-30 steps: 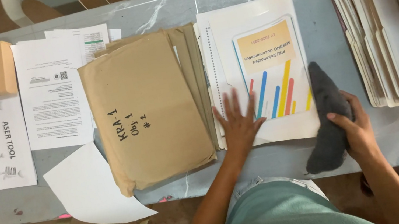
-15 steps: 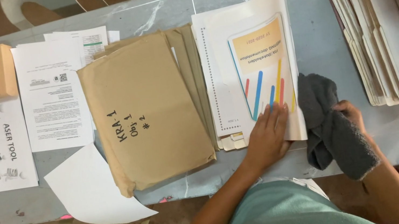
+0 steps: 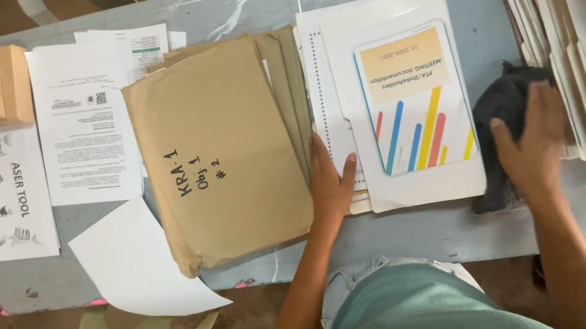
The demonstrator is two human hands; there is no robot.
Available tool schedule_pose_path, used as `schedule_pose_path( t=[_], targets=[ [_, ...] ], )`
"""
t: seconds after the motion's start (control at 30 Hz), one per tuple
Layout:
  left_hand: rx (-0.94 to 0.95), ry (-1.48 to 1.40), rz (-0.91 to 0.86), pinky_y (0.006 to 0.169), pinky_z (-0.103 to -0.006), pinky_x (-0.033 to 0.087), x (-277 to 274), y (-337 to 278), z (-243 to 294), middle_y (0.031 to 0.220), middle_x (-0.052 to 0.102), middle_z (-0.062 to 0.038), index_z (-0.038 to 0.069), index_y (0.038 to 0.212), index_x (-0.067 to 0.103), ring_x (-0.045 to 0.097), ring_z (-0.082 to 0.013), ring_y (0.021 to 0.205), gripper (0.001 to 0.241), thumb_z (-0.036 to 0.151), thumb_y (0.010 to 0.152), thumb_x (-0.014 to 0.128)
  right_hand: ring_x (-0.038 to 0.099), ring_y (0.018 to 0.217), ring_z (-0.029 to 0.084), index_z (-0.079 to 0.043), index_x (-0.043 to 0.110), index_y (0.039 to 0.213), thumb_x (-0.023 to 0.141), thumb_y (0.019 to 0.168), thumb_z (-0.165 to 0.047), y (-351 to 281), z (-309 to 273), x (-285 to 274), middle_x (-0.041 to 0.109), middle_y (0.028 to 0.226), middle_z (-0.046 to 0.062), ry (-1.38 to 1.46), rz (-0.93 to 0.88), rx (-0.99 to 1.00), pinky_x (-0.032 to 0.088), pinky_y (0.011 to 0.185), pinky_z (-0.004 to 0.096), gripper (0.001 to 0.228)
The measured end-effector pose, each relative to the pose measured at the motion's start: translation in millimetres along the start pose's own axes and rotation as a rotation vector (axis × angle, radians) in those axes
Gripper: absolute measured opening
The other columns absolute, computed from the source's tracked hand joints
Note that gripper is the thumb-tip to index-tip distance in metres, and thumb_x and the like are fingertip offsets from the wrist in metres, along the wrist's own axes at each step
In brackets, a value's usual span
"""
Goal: Wiping down paper folders with a cloth and organizing them into a storage box.
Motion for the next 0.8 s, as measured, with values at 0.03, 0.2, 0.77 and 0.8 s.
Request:
schedule_pose_path(
  t=[0.03, 0.2, 0.77, 0.8],
  targets=[
    [0.000, 0.001, 0.000, 0.119, -0.0489, 0.025, 0, -1, 4, 0.161, 0.019, -0.036, -0.012, 0.154, 0.010, 0.022, -0.0475, 0.149, 0.080, 0.026, 0.100, 0.054, 0.033, 0.142, 0.057, 0.019, 0.035, 0.151, 0.068, 0.096, -0.004, 4, -10, 8, 0.037, 0.152, 0.043, 0.001, 0.000, 0.001, 0.032, 0.115, 0.064, 0.068],
    [-0.043, -0.044, 0.022, 0.123, -0.0539, 0.017, 5, -5, 4, 0.163, 0.012, -0.035, -0.009, 0.158, 0.007, 0.016, -0.0460, 0.152, 0.087, 0.041, 0.103, 0.053, 0.029, 0.145, 0.057, 0.009, 0.024, 0.160, 0.053, 0.107, -0.036, -7, 13, 95, 0.028, 0.157, 0.043, 0.313, -0.275, 0.279, 0.022, 0.122, 0.061, 0.075],
    [-0.104, -0.131, 0.042, 0.115, -0.0606, 0.026, 2, -1, 8, 0.150, 0.033, -0.035, -0.007, 0.158, 0.016, 0.034, -0.0527, 0.141, 0.080, 0.040, 0.103, 0.051, 0.066, 0.098, 0.038, -0.010, 0.059, 0.137, 0.071, 0.098, -0.032, 3, 57, 132, 0.065, 0.114, 0.022, 1.024, -0.514, 0.763, 0.053, 0.083, 0.056, 0.046],
    [-0.092, -0.159, 0.057, 0.115, -0.0598, 0.027, 0, 0, 9, 0.149, 0.034, -0.035, -0.008, 0.158, 0.019, 0.034, -0.0530, 0.140, 0.078, 0.039, 0.104, 0.050, 0.063, 0.111, 0.044, -0.010, 0.052, 0.146, 0.069, 0.094, -0.025, 2, 53, 139, 0.062, 0.124, 0.026, 1.094, -0.592, 0.794, 0.049, 0.092, 0.065, 0.056]
  ],
)
Point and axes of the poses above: each hand's wrist, its own y-axis towards the middle knuckle, its own x-axis out of the palm, z = x × y, the point moved 10 cm from there along y, towards the middle knuckle
